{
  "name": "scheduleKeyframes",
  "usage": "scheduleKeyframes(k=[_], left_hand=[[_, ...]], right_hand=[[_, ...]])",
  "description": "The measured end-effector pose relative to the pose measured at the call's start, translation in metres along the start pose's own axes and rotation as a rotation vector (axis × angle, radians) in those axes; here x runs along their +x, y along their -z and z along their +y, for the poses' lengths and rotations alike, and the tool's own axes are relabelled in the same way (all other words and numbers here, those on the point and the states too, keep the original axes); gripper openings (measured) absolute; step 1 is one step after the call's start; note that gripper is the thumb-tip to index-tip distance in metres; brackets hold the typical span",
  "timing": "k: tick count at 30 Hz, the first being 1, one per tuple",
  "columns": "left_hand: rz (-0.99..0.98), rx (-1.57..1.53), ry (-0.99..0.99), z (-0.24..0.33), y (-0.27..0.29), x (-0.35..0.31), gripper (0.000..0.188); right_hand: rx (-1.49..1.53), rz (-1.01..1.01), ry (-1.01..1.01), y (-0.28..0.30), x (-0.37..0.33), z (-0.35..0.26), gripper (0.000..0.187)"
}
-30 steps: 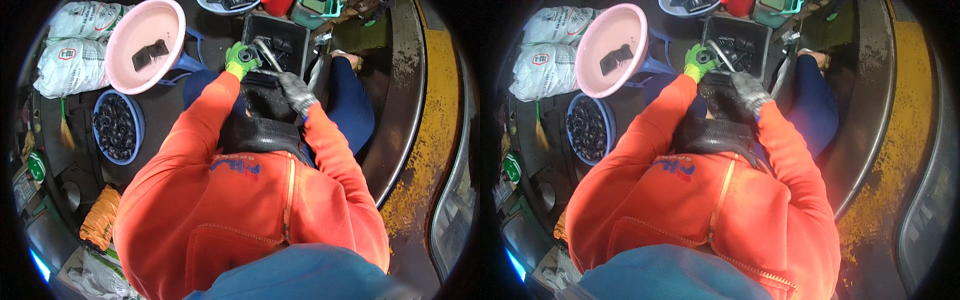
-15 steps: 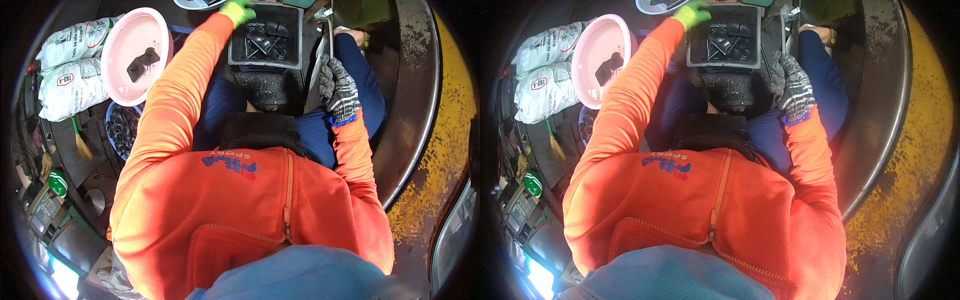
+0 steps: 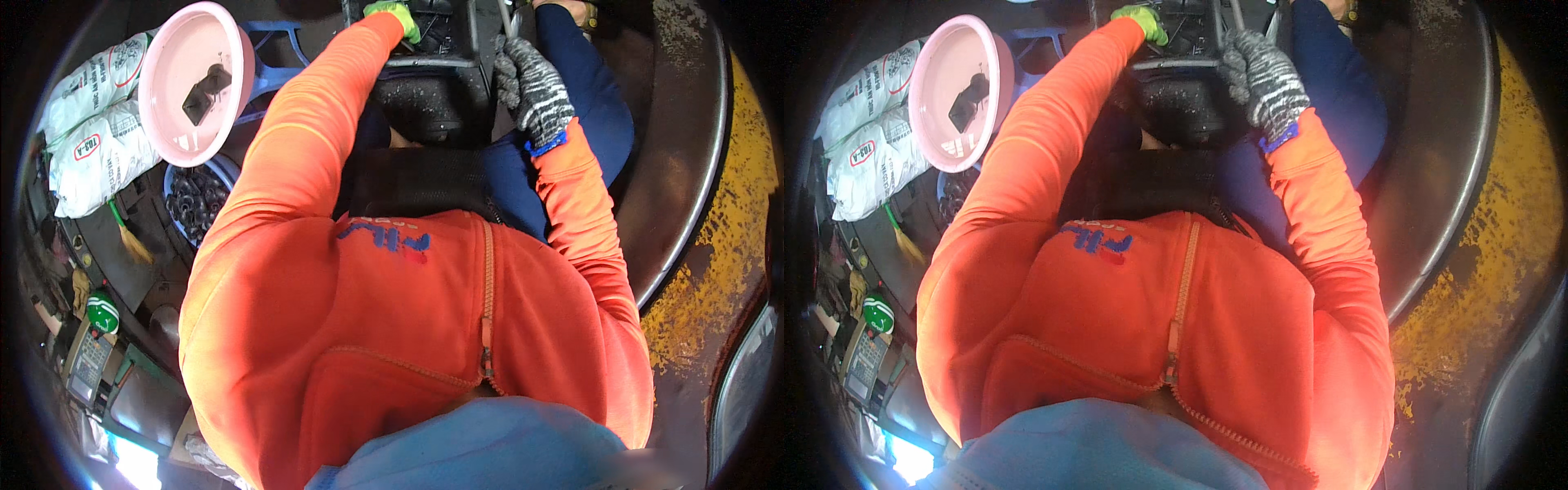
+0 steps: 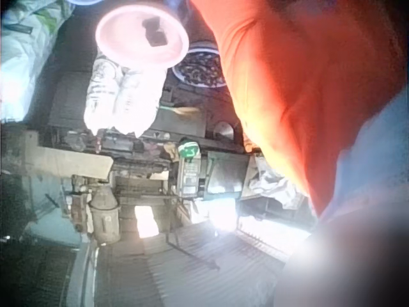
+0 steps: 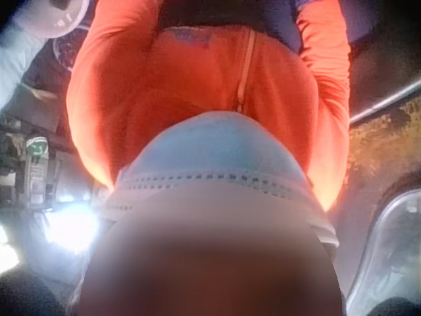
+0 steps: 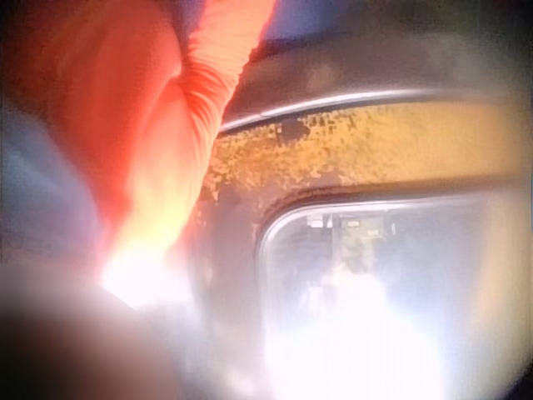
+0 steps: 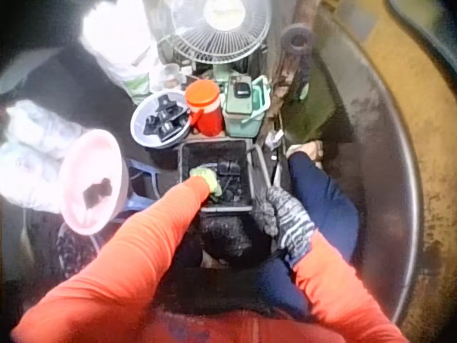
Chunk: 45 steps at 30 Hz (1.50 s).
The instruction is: The person sits on the floor and uses a metal tool to scrape and clean small dark metal parts inside a black tray. They repeatedly pick up parts, scrape them, and place them into a white bowl.
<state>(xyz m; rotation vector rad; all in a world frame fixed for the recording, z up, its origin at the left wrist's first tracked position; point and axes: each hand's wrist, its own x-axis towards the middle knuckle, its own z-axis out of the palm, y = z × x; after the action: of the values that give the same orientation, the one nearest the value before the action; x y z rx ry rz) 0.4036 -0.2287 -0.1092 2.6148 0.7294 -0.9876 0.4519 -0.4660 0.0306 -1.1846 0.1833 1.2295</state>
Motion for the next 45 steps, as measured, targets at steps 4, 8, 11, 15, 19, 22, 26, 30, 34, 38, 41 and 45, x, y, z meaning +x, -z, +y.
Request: scheduleKeyframes(k=[4, 8, 11, 15, 19, 22, 26, 30, 34, 38, 41, 45], left_hand=[[0.407, -0.328, -0.154, -0.033, 0.021, -0.045, 0.048], [0.988, -0.621, -0.316, -0.070, -0.006, -0.087, 0.043], [0.770, -0.850, -0.060, -0.075, -0.049, -0.098, 0.055], [1.006, -0.670, -0.023, -0.071, -0.091, -0.086, 0.051], [1.079, -0.612, 0.033, -0.069, -0.106, -0.072, 0.056], [1.042, -0.830, -0.027, -0.070, -0.107, -0.070, 0.057], [1.114, -0.808, -0.055, -0.069, -0.110, -0.072, 0.055], [1.004, -0.803, -0.095, -0.072, -0.114, -0.065, 0.055], [0.933, -0.923, -0.100, -0.073, -0.118, -0.054, 0.053], [1.029, -0.845, -0.070, -0.072, -0.119, -0.053, 0.052], [1.059, -0.802, -0.125, -0.070, -0.117, -0.058, 0.054], [0.915, -0.890, -0.085, -0.069, -0.114, -0.065, 0.057]], right_hand=[[-0.625, 0.061, 0.445, 0.005, 0.012, 0.004, 0.020], [-1.552, -0.170, 0.976, 0.008, 0.027, 0.023, 0.020], [-1.623, -0.336, 0.956, 0.000, 0.039, 0.054, 0.028], [-1.595, -0.317, 0.812, -0.021, 0.065, 0.097, 0.032], [-1.781, -0.237, 0.389, -0.045, 0.069, 0.109, 0.046], [-1.678, -0.216, 0.748, -0.055, 0.050, 0.095, 0.036], [-1.294, -0.199, 1.125, -0.051, 0.028, 0.080, 0.027], [-1.909, -0.247, 0.840, -0.052, 0.044, 0.092, 0.025], [-1.820, -0.199, 1.261, -0.048, 0.050, 0.092, 0.025], [-1.225, -0.080, 0.494, -0.046, 0.042, 0.093, 0.029], [-1.776, -0.215, 0.630, -0.049, 0.045, 0.106, 0.038], [-1.643, -0.149, 0.914, -0.042, 0.054, 0.108, 0.034]])
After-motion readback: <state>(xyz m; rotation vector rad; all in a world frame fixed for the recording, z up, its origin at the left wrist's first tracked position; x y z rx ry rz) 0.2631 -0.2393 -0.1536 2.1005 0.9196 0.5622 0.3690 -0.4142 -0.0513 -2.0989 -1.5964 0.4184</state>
